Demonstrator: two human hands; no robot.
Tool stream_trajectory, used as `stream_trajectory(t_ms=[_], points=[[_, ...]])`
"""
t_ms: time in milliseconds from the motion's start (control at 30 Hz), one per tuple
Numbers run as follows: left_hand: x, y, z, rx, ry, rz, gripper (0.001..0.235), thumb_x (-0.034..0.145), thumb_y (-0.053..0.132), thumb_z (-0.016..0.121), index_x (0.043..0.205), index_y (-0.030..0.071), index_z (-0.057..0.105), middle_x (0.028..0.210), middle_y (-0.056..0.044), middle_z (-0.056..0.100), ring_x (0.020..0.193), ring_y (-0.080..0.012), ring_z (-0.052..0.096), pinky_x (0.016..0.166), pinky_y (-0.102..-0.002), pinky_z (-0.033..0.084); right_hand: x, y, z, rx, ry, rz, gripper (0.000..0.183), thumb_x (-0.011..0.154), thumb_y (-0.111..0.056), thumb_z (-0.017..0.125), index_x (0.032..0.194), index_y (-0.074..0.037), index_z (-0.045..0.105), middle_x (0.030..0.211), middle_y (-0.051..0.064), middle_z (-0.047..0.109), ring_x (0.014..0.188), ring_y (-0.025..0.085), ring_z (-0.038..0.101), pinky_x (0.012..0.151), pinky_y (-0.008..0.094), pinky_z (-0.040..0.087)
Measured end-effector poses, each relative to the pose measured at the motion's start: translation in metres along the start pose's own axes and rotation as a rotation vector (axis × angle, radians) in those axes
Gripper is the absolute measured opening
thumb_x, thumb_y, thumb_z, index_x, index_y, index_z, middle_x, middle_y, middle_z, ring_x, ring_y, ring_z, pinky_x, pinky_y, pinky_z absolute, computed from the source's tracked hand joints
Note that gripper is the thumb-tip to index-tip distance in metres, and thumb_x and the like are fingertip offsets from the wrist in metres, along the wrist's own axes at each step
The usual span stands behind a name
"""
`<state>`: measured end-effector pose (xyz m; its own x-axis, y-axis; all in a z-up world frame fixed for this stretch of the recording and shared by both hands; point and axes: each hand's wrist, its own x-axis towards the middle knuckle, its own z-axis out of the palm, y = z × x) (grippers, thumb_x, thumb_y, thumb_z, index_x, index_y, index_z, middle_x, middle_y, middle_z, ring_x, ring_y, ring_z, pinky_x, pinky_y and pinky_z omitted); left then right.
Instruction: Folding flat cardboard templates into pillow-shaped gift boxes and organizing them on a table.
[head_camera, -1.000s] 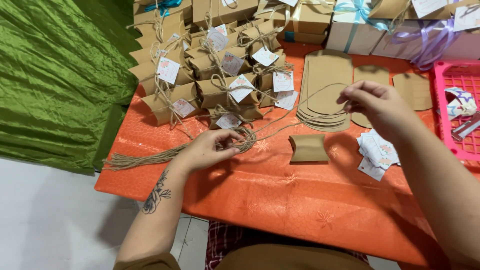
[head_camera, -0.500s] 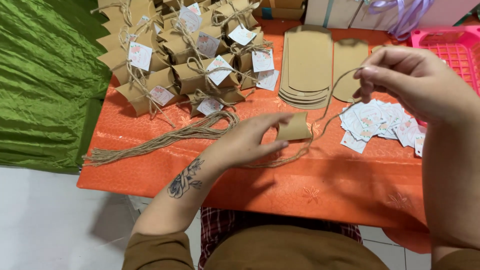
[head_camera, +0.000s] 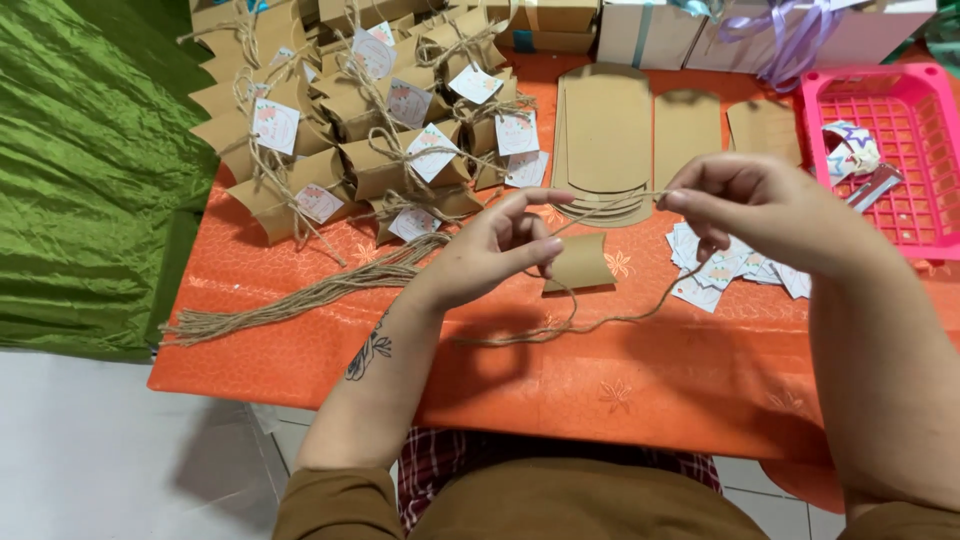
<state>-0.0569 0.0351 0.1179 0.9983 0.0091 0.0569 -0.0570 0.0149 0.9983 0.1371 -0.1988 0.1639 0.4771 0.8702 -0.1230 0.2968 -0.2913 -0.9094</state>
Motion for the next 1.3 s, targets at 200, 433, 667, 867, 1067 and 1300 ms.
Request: stream_trajectory(t_ms=[200,433,667,867,1067,1300], points=[[0.012,-0.087,-0.039,-0.002,0.23,-0.032,0.04,0.099,0.017,0.069,0.136,0.006,0.062,0.08,-0.003,0.062,0.06,-0.0099,0.063,0.057,-0.02,0.052,0.045,0.088,0.027,0.129,0.093,0.04,0.02,0.094,-0.005,0.068,0.11,0.005,0.07,0.069,0.016,0.06,0.053,0.021,0.058,0.055,0.038,0.055],[0.017,-0.095,-0.043,0.46,0.454,-0.094,0.022,0.094,0.027,0.074,0.115,0.026,0.078,0.077,0.002,0.07,0.052,-0.0072,0.055,0.049,-0.018,0.043,0.056,0.107,0.035,0.116,0.116,0.134,0.038,0.089,-0.004,0.074,0.126,-0.001,0.067,0.08,0.014,0.068,0.063,0.02,0.061,0.059,0.032,0.054],[0.013,-0.08,-0.033,0.787,0.429,-0.095,0.021,0.095,0.031,0.069,0.114,0.026,0.076,0.077,-0.005,0.068,0.076,-0.027,0.067,0.073,-0.036,0.056,0.065,0.124,0.043,-0.107,0.236,0.159,0.025,0.093,-0.016,0.074,0.117,-0.013,0.075,0.078,0.007,0.071,0.068,0.018,0.063,0.065,0.031,0.053],[0.013,-0.09,-0.032,0.893,0.413,-0.146,0.016,0.097,0.031,0.068,0.108,0.026,0.078,0.082,-0.002,0.069,0.082,-0.0246,0.07,0.077,-0.035,0.056,0.064,0.115,0.053,-0.346,0.274,0.048,0.016,0.094,-0.017,0.072,0.108,-0.013,0.077,0.089,0.009,0.078,0.083,0.028,0.074,0.076,0.038,0.058],[0.013,-0.087,-0.026,0.963,0.375,-0.052,0.021,0.096,0.024,0.068,0.114,0.02,0.076,0.103,-0.004,0.071,0.099,-0.0289,0.071,0.086,-0.04,0.057,0.063,0.121,0.059,-0.499,0.228,0.001,0.016,0.096,-0.024,0.068,0.108,-0.014,0.073,0.099,0.006,0.076,0.095,0.026,0.074,0.084,0.04,0.061],[0.013,-0.081,-0.02,0.938,0.306,-0.087,0.035,0.095,0.032,0.069,0.127,0.018,0.071,0.103,-0.008,0.07,0.096,-0.0344,0.071,0.081,-0.046,0.058,0.062,0.115,0.059,-0.648,0.215,-0.031,0.014,0.097,-0.026,0.067,0.106,-0.016,0.071,0.091,0.003,0.072,0.09,0.026,0.074,0.078,0.038,0.061]])
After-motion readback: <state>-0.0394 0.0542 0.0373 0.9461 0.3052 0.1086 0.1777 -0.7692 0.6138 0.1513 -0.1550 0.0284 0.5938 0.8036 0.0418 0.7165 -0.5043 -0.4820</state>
